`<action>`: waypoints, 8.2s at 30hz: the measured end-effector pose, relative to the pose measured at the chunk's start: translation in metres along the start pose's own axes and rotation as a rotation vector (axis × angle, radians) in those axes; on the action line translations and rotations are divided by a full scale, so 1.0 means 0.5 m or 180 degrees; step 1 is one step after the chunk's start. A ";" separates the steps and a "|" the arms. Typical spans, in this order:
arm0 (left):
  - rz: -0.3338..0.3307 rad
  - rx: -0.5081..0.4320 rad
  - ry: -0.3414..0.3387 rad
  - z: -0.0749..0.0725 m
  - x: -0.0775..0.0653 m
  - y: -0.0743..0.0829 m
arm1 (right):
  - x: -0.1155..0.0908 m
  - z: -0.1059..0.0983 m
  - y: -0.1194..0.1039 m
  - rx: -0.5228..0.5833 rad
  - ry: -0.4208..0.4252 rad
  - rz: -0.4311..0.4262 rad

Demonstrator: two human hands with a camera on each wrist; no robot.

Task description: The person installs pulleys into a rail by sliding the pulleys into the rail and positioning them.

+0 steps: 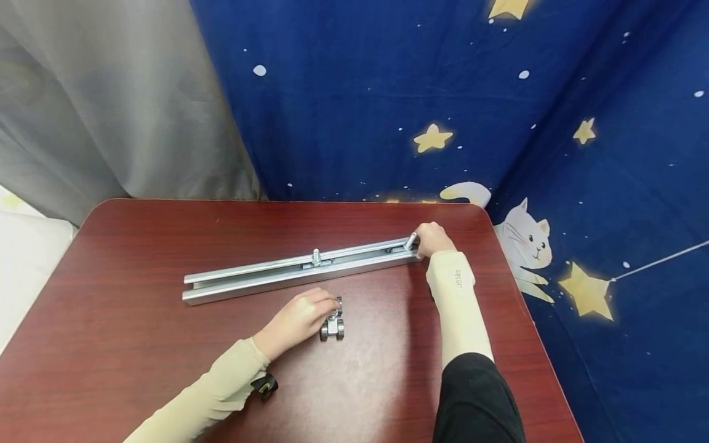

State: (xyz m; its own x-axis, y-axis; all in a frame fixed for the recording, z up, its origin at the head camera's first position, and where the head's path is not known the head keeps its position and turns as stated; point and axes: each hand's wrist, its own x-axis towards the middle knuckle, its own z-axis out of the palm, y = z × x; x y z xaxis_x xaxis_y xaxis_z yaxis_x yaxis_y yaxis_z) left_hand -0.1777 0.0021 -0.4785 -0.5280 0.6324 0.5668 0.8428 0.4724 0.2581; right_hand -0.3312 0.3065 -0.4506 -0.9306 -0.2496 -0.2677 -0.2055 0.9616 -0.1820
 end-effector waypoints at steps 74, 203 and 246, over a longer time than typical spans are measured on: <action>-0.1383 -0.1145 0.0731 0.018 -0.112 -0.031 | 0.005 0.005 0.002 0.0079 0.0005 -0.0035; -0.2846 0.0120 0.1884 -0.228 -0.335 -0.235 | 0.001 0.009 -0.001 0.0025 -0.0110 -0.0033; -0.2814 -0.0521 0.0924 -0.200 -0.272 -0.242 | 0.007 0.012 0.004 0.0021 -0.0071 -0.0064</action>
State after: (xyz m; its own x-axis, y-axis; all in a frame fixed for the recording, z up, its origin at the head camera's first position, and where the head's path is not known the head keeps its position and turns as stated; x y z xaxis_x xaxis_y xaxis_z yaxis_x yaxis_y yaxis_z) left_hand -0.1972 -0.2023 -0.5086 -0.9546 -0.1018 0.2800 0.1651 0.6015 0.7817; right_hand -0.3332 0.3069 -0.4577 -0.9194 -0.2713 -0.2849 -0.2219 0.9556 -0.1939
